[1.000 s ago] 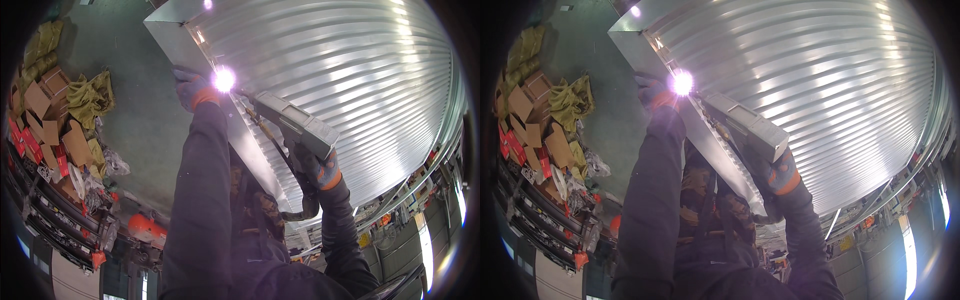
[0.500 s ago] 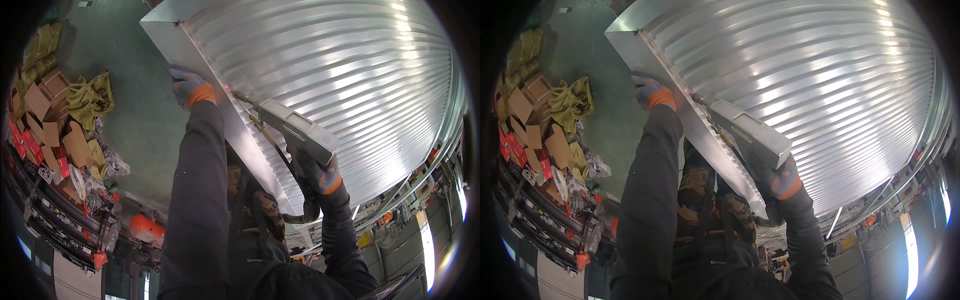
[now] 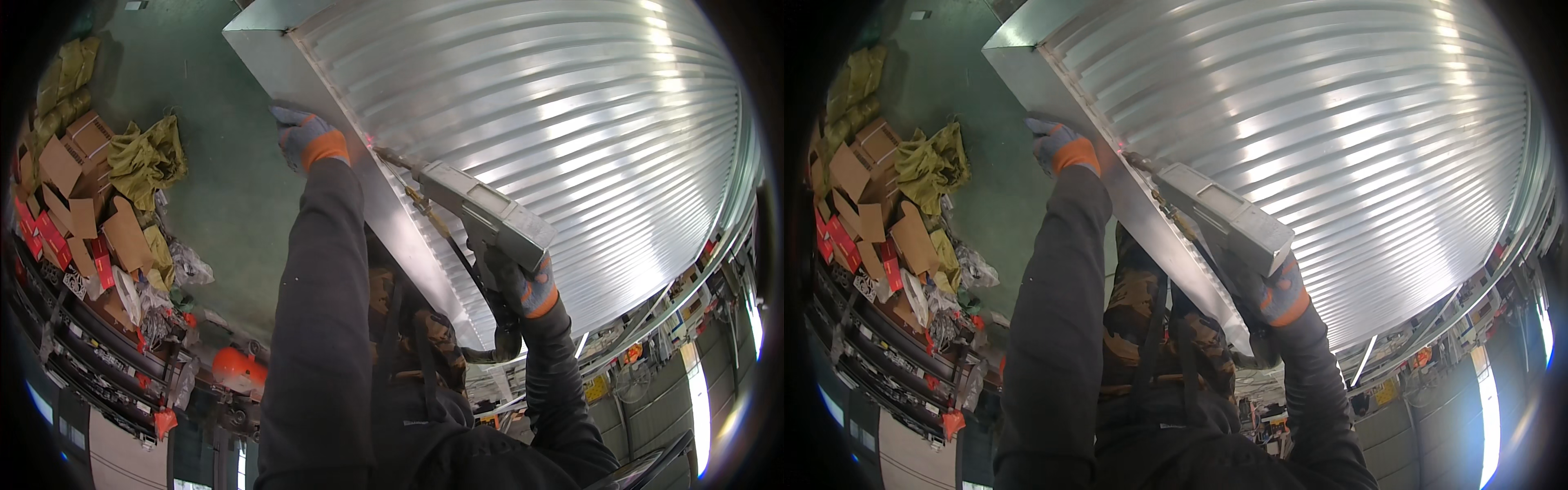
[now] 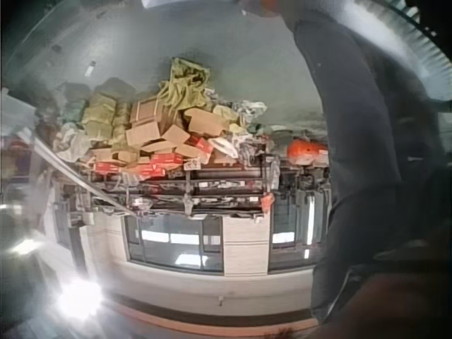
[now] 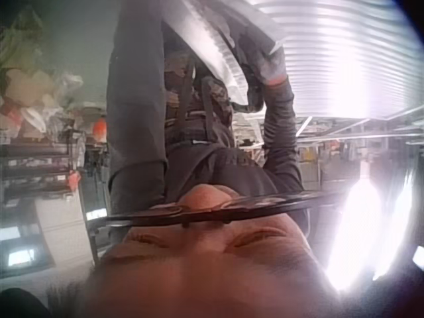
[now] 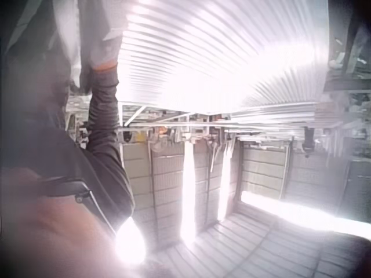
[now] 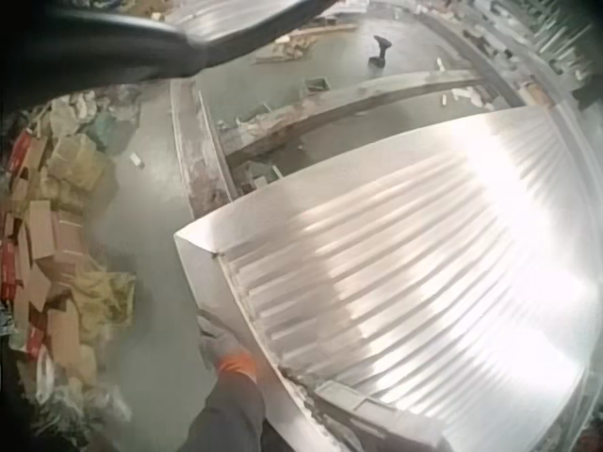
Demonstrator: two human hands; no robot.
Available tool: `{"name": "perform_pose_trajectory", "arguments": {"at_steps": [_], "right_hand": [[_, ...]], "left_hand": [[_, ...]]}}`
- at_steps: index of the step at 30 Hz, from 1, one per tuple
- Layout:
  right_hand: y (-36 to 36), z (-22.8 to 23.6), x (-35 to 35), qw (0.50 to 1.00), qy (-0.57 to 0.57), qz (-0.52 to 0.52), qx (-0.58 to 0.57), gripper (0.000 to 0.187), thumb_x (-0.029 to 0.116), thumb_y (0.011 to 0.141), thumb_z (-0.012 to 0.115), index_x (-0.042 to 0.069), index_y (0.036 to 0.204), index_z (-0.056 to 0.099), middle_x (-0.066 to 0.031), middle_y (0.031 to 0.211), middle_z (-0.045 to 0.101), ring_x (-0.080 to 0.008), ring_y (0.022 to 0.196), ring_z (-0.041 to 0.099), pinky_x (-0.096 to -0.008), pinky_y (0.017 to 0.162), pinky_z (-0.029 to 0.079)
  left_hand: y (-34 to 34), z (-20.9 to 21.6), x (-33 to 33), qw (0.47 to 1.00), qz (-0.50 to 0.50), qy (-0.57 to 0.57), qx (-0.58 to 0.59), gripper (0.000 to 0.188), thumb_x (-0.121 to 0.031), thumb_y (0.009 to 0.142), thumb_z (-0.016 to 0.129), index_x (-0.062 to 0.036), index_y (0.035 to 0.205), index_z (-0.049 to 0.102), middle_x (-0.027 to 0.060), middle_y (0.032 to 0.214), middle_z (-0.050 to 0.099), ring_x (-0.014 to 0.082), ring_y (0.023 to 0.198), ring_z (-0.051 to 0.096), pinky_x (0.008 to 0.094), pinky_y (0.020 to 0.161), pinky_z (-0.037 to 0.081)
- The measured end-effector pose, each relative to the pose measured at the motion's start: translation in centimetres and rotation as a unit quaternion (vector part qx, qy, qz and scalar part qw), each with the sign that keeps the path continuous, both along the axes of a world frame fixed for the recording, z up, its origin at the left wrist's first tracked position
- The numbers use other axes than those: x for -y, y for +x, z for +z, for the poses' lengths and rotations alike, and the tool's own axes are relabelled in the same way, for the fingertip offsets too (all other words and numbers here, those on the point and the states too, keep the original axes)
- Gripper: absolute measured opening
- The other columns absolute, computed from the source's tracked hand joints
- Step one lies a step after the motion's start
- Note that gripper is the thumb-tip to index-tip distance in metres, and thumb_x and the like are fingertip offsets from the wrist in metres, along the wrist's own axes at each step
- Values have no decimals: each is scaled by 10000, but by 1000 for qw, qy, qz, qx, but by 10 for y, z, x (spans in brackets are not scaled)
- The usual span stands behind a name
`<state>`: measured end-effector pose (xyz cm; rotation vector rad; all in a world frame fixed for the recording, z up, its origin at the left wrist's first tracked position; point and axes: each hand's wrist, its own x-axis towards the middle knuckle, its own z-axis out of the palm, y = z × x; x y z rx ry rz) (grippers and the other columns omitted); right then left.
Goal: The person welds seams on a large corrugated metal duct using a handheld welding gun. They move along the duct, repositioning it as needed, and apply continuous welds along the edges while wearing gloves and protective clothing.
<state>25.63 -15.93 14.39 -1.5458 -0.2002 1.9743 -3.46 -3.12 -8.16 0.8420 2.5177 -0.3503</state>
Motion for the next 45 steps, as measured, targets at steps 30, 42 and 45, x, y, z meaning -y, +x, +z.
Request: {"name": "perform_pose_trajectory", "arguments": {"at_steps": [30,42,45], "right_hand": [[-1,8,-6,987,69,128,64,417,114,901,577,-23,1274,450,-130,1182,582,-181,1050,595,-278,867,496],[-3,21,-2,999,-21,-27,33,317,25,888,590,8,1202,547,-69,1061,631,-104,956,597,-230,803,489],[9,19,7,998,-3,60,37,399,37,897,586,-10,1276,471,-117,1187,577,-160,1073,575,-251,887,481]], "left_hand": [[-17,-41,27,944,-25,319,-74,599,-498,979,333,10,1022,647,174,982,688,348,910,659,410,778,525],[-9,-46,20,959,27,274,-72,517,-472,970,369,-33,905,635,169,895,646,332,823,648,397,674,527],[-15,-41,14,986,48,156,-22,313,-273,952,469,-81,1196,513,184,1230,455,300,1062,547,383,657,508]]}}
